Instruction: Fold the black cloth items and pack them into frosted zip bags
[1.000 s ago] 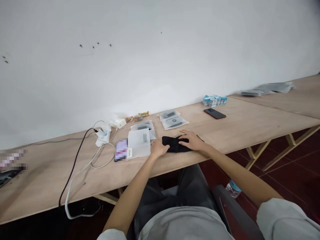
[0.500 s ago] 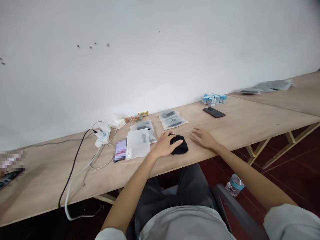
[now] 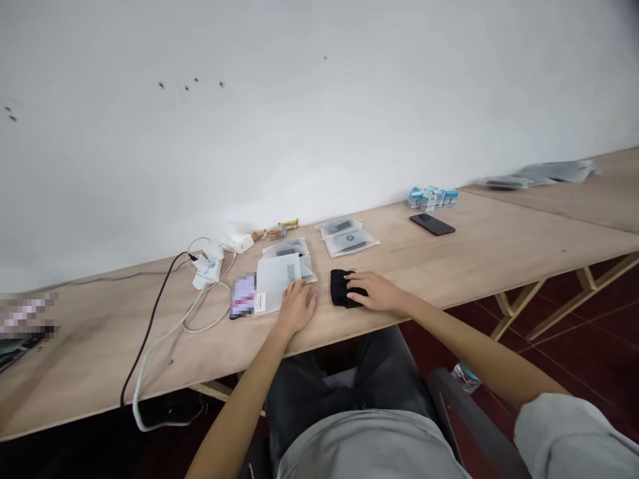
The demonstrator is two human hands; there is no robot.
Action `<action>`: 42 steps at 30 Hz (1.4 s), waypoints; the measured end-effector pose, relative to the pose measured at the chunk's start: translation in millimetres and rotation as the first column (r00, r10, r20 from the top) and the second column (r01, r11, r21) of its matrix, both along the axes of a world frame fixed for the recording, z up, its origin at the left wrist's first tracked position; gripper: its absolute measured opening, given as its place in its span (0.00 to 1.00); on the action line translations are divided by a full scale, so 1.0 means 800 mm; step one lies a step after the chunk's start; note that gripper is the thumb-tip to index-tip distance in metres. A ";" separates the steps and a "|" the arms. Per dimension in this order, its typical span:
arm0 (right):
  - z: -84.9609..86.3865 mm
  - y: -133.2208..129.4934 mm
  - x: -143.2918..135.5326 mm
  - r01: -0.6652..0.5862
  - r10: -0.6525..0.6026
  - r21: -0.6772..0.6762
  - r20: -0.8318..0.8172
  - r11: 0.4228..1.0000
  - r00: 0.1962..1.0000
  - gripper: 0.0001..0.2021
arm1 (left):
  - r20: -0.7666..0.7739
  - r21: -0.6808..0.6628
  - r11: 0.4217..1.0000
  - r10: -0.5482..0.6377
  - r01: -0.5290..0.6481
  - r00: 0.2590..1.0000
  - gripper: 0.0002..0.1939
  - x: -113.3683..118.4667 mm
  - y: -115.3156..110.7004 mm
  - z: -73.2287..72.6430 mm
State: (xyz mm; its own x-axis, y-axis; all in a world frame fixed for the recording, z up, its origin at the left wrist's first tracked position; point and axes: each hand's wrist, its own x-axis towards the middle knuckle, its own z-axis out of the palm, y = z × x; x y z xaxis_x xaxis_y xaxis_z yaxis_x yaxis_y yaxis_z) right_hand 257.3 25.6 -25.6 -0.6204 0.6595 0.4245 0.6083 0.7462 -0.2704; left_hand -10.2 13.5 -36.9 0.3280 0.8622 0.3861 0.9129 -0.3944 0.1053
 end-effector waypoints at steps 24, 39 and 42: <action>-0.012 0.017 -0.049 0.011 -0.019 0.060 0.123 0.998 0.992 0.30 | 0.051 0.067 0.997 0.044 -0.048 0.998 0.17 0.001 -0.007 -0.005; -0.040 0.083 0.036 0.550 -0.542 -0.013 0.151 0.835 0.827 0.27 | 0.006 0.094 0.936 0.340 -0.339 0.940 0.15 0.004 -0.008 0.000; -0.044 0.086 0.059 0.614 -0.605 0.000 0.173 0.789 0.778 0.27 | -0.048 0.088 0.910 0.409 -0.404 0.911 0.13 0.008 -0.002 0.005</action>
State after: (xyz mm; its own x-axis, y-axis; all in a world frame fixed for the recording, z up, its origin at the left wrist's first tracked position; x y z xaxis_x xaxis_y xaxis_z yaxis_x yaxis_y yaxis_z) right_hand 304.5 94.1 -61.1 -0.1352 0.9408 0.3108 0.9679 0.1925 -0.1617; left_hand -3.7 11.9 -32.7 -0.0193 0.8958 0.4440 0.9996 0.0084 0.0267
